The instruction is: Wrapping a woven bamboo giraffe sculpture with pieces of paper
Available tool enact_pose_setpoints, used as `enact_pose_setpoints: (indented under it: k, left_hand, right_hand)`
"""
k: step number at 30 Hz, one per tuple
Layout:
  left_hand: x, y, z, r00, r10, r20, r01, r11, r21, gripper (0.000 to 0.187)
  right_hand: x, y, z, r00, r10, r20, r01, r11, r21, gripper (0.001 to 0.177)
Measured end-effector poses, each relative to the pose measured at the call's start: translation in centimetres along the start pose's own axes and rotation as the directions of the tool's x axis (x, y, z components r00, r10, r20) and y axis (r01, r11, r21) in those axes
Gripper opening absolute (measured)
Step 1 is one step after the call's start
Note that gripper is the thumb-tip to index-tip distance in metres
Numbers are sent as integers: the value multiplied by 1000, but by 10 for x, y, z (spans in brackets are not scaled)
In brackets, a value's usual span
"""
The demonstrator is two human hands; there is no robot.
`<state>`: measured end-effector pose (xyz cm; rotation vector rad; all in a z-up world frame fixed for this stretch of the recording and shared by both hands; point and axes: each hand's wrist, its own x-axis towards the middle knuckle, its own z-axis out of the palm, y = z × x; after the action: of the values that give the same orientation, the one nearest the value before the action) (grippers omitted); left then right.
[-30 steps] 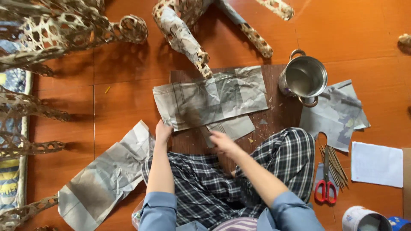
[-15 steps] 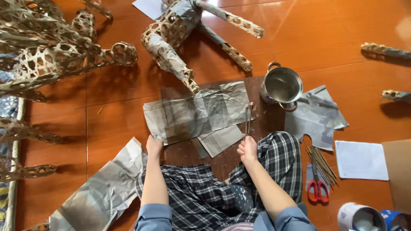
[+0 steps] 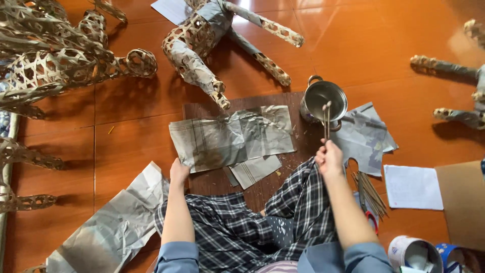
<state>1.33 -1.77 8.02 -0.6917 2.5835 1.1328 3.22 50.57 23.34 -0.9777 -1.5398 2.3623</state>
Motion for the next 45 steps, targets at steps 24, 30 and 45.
enact_pose_setpoints:
  k: [24, 30, 45]
  left_hand:
    - [-23, 41, -21, 984, -166, -71, 180, 914, 364, 30]
    - [1, 12, 4, 892, 152, -425, -54, 971, 233, 27]
    - [-89, 266, 84, 998, -39, -39, -31, 188, -982, 92]
  right_hand:
    - [48, 69, 421, 141, -527, 838, 890, -303, -340, 44]
    - [48, 45, 417, 637, 15, 770, 672, -499, -547, 90]
    - [-187, -146, 226, 385, 105, 917, 792, -548, -270, 74]
